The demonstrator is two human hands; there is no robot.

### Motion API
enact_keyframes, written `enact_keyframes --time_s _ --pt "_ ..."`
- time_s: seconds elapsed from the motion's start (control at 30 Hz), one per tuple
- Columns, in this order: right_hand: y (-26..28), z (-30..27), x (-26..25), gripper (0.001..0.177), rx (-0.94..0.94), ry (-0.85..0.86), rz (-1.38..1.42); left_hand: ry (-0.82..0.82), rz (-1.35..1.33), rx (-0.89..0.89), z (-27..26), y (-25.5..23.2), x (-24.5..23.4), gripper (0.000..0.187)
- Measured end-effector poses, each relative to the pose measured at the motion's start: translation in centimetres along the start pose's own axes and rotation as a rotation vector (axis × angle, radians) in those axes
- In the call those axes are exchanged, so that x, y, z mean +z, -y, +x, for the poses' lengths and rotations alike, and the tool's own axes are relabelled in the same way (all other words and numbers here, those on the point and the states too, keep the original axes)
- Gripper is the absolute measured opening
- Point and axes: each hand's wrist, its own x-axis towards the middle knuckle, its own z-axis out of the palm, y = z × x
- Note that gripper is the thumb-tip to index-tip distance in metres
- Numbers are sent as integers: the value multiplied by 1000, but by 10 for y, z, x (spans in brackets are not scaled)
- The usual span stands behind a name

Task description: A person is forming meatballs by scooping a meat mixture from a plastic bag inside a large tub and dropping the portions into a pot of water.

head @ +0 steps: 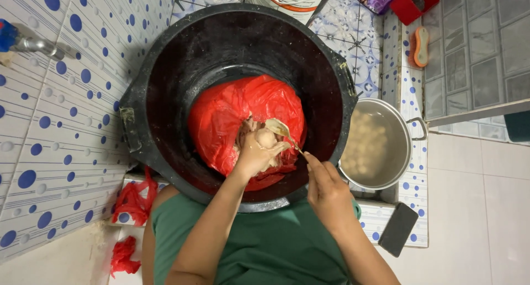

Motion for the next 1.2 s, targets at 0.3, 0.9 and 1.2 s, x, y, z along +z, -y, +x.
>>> enact_keyframes --time_s 0.3,0.9,1.2 --pt "1 0 9 27 -56 41 -104 -122 393 229 -5 -12 19 21" --pt "-80 -47 -7 27 1111 114 1034 -171 1444 163 74 57 -39 21" --pt "-284 -150 19 23 868 15 -4 -344 1010 104 134 94 -87 27"
